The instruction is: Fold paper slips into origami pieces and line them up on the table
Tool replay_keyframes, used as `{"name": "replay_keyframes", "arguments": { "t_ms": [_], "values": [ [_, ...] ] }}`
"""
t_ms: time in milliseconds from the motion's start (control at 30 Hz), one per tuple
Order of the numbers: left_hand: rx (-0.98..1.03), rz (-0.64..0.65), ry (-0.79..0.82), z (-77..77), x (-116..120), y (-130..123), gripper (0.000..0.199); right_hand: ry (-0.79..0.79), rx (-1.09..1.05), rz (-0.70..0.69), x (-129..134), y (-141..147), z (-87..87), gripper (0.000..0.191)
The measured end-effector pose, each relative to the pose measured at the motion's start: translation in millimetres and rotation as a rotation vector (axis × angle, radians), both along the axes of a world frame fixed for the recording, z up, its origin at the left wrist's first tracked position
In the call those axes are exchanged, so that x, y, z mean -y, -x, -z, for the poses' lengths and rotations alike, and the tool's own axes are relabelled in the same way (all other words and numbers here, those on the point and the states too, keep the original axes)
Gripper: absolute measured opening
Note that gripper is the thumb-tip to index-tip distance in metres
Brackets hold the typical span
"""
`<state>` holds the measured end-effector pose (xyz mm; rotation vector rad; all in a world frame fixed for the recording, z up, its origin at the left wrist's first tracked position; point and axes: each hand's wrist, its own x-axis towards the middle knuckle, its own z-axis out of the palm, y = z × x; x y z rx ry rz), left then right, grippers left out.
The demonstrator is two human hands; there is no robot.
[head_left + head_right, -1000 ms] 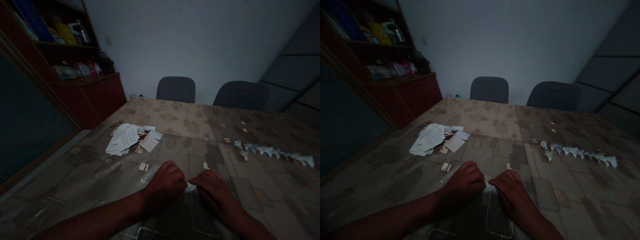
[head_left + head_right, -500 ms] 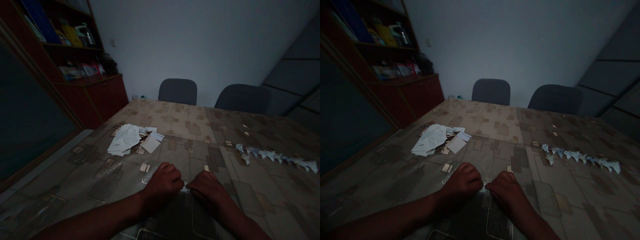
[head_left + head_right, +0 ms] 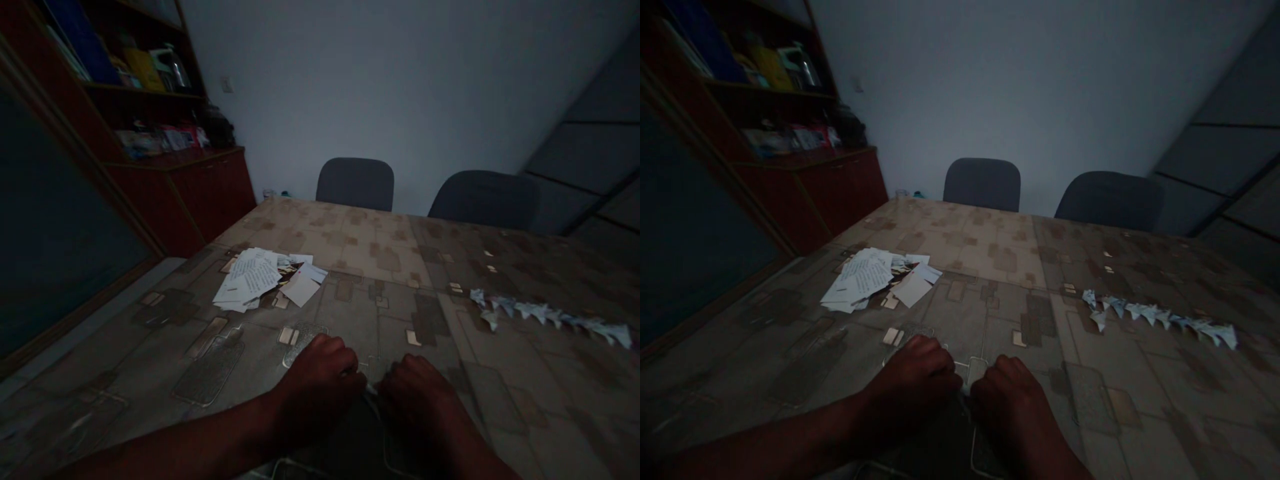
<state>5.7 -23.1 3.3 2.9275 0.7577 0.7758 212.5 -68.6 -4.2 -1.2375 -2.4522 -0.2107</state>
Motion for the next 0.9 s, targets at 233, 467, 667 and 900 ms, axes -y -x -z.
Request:
{"name": "replay_keyframes", "arguments": {
  "t_ms": [233, 467, 667, 900],
  "values": [
    [-0.083, 0.079, 0.103, 6.6, 4, 6, 0.022, 0.053, -0.108, -0.020, 0, 9, -2.3, 0.034],
    [-0.058, 0.044, 0.037, 3.4, -9, 2, 0.008, 0.149, -0.208, 0.023, -4, -4, -11.6, 0.025],
    [-0.068, 0.066, 0.071, 0.6, -11, -2, 0.010, 0.237, -0.297, 0.071, -2, -13, -17.6, 0.021],
    [-0.060, 0.112, 0.112, 5.4, -9, 7, 0.015, 0.337, -0.299, 0.028, -8, -10, -10.4, 0.013]
  ]
}}
